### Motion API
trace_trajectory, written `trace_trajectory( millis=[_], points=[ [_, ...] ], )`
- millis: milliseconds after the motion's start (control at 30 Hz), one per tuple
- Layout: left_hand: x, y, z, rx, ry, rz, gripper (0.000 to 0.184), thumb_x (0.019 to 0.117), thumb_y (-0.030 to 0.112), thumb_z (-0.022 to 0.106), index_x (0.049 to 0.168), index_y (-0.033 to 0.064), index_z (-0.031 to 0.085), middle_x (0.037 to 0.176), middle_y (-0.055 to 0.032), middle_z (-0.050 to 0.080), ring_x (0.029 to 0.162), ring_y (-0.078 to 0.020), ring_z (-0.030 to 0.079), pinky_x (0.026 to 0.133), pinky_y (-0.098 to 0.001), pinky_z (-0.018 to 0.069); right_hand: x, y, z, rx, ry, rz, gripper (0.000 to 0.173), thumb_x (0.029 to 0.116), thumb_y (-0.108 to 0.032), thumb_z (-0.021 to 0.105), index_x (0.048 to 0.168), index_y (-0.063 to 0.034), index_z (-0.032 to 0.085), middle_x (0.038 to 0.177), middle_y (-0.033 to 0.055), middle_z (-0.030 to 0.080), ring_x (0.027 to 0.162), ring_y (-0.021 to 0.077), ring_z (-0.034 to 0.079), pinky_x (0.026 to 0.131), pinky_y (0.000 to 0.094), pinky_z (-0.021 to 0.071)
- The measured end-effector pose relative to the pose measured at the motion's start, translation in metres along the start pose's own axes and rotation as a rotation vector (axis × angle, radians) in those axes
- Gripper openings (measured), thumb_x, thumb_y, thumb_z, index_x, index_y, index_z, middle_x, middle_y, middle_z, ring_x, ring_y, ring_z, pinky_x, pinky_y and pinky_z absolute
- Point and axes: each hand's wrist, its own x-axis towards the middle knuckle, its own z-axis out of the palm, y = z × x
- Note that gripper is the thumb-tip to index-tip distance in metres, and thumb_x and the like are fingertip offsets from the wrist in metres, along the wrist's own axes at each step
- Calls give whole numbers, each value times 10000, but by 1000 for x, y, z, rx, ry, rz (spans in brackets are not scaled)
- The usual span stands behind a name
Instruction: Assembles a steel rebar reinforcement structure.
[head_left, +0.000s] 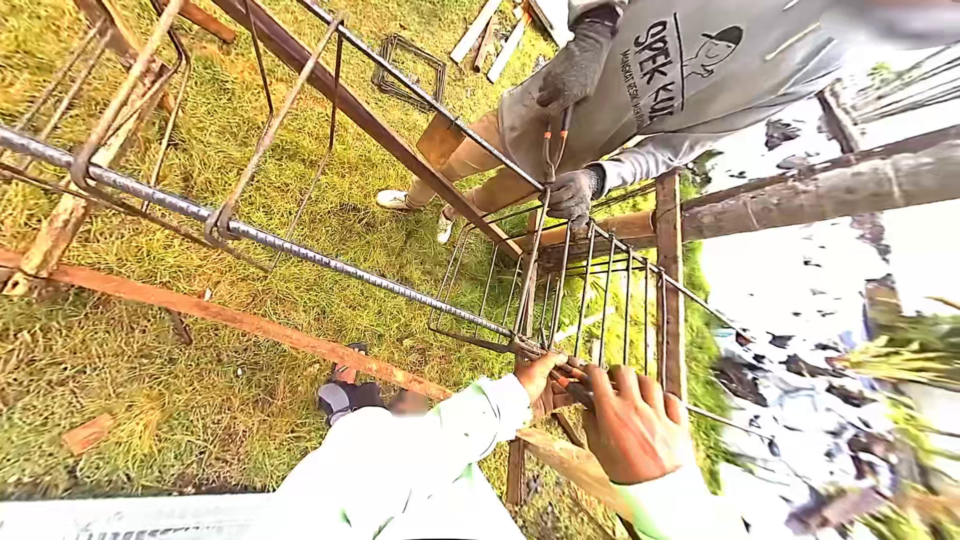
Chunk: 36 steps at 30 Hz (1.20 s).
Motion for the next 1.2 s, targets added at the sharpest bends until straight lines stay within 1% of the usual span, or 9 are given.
trace_trajectory(
  millis=[233, 400, 633, 800, 933, 1000, 1067, 1167, 1200],
  points=[
    [1, -2, 8, 99, 51, 4, 329, 1110, 260, 449, 1265, -18, 534, 1095, -155, 647, 924, -229, 688, 828, -379, 593, 30, 40, 7, 206, -673, 119, 714, 926, -133, 630, 1593, -192, 382, 1513, 166, 510, 1378, 411, 489, 1093, 643, 391],
    [4, -5, 18, 147, 128, 36, 368, 1091, 289, 512, 1231, -50, 543, 1074, -160, 632, 905, -217, 674, 812, -370, 591, 44, 52, 17, 268, -747, 72, 752, 947, -86, 587, 1635, -182, 300, 1539, 169, 492, 1406, 403, 470, 1158, 622, 336],
    [-8, -5, 5, 271, 106, 49, 394, 1097, 400, 459, 1087, 41, 620, 959, -77, 666, 870, -196, 654, 758, -389, 554, 17, 30, 6, 339, -747, 156, 520, 950, -221, 624, 1425, -38, 519, 1355, 261, 586, 1193, 444, 622, 978, 631, 501],
    [-35, 10, -11, 632, 66, -19, 568, 1097, 504, 365, 1310, 22, 579, 1156, -144, 661, 921, -226, 684, 797, -413, 574, -2, -2, 2, 332, -727, 256, 573, 946, -243, 648, 1438, -12, 464, 1376, 263, 566, 1142, 435, 657, 941, 600, 533],
    [-65, 36, -49, 1479, 198, 314, 464, 1031, 402, 585, 1265, 7, 650, 1187, -160, 699, 1120, -260, 675, 1021, -440, 522, 5, 11, 12, 368, -744, 231, 545, 941, -217, 654, 1425, -34, 485, 1352, 252, 586, 1153, 425, 652, 950, 601, 532],
    [-75, 42, -69, 1895, 351, 775, 322, 980, 335, 634, 1102, 49, 717, 1081, -146, 721, 1067, -310, 690, 928, -471, 556, 12, 21, 13, 395, -794, 194, 509, 949, -208, 646, 1408, -42, 501, 1309, 248, 610, 1158, 422, 646, 954, 609, 522],
    [-73, 55, -70, 2133, 476, 1123, 402, 880, 399, 737, 1155, 106, 725, 1115, -126, 724, 1084, -313, 695, 898, -487, 564, 17, 27, 14, 423, -828, 159, 478, 945, -206, 634, 1383, -49, 522, 1243, 241, 641, 1132, 414, 650, 940, 611, 519],
    [-64, 88, -40, 2357, 340, 665, 752, 973, 513, 634, 1529, 38, 457, 1532, -214, 492, 1478, -372, 399, 1217, -633, 225, 19, 33, 10, 433, -858, 142, 471, 938, -206, 628, 1376, -62, 534, 1184, 238, 667, 1099, 411, 662, 923, 623, 516],
    [-57, 99, -33, 2404, 268, 452, 744, 1008, 536, 573, 1518, 10, 443, 1499, -227, 513, 1443, -385, 436, 1199, -637, 249, 21, 33, 6, 417, -877, 134, 469, 940, -219, 624, 1376, -68, 537, 1171, 235, 672, 1097, 407, 664, 921, 622, 516]
  ],
)
